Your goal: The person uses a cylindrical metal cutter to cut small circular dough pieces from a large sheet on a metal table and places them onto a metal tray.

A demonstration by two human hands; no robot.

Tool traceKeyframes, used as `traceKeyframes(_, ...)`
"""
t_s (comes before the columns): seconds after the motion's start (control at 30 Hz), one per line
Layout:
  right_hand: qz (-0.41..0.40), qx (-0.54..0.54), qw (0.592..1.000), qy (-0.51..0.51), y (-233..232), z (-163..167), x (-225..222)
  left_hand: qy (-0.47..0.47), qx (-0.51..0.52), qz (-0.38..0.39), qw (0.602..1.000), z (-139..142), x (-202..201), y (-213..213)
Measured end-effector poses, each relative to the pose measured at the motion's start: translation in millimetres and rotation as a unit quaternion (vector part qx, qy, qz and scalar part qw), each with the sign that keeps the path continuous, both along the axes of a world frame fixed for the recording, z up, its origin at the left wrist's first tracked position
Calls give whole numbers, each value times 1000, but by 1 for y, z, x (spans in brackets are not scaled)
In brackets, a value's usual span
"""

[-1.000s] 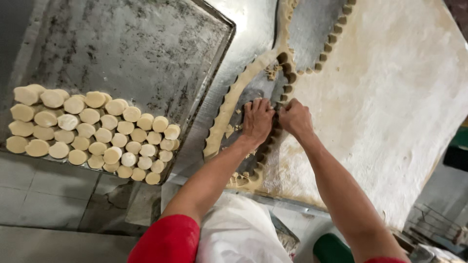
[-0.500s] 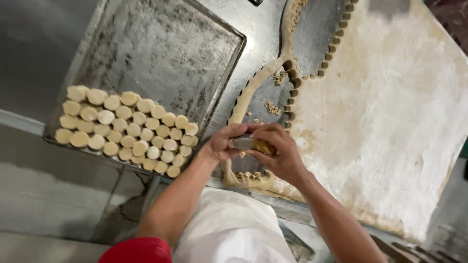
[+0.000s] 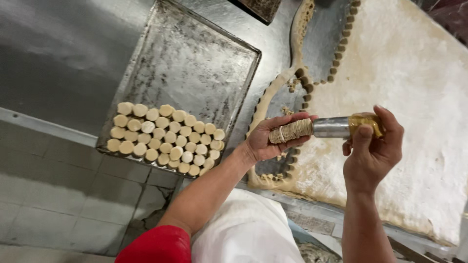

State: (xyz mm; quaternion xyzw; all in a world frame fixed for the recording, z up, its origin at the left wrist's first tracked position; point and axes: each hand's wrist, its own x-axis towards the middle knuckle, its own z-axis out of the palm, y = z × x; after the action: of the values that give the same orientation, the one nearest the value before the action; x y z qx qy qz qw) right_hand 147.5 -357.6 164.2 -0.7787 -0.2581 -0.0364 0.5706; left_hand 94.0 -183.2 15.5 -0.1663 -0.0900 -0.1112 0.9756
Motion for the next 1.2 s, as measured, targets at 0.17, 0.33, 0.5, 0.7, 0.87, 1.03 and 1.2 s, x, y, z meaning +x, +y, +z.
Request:
traceKeyframes(0.17, -30, 15, 998, 54, 22, -6, -16, 5, 26, 20, 999, -23, -21, 17)
traceKeyframes(0.33, -22, 179, 935, 304, 55, -31, -39, -8, 332, 137, 933, -22, -64, 111)
traceKeyframes(0.5, -41, 157, 862, 480, 92, -71, -68, 238, 849, -96, 462, -10, -96, 272)
traceKeyframes(0.7, 164, -19, 948, 272, 124, -121, -95, 184, 947, -216, 150, -17, -100, 276)
traceKeyframes(0.87, 195, -112, 956, 189, 119, -150, -97, 207, 940, -188, 196, -14, -95, 292)
traceKeyframes(1.03, 118, -81, 976, 162, 82, -163, -76, 100, 975, -173, 99, -23, -106, 305)
traceKeyframes(1.2, -112, -82, 959, 246, 19, -162, -38, 216, 941, -205, 163, -26, -115, 314)
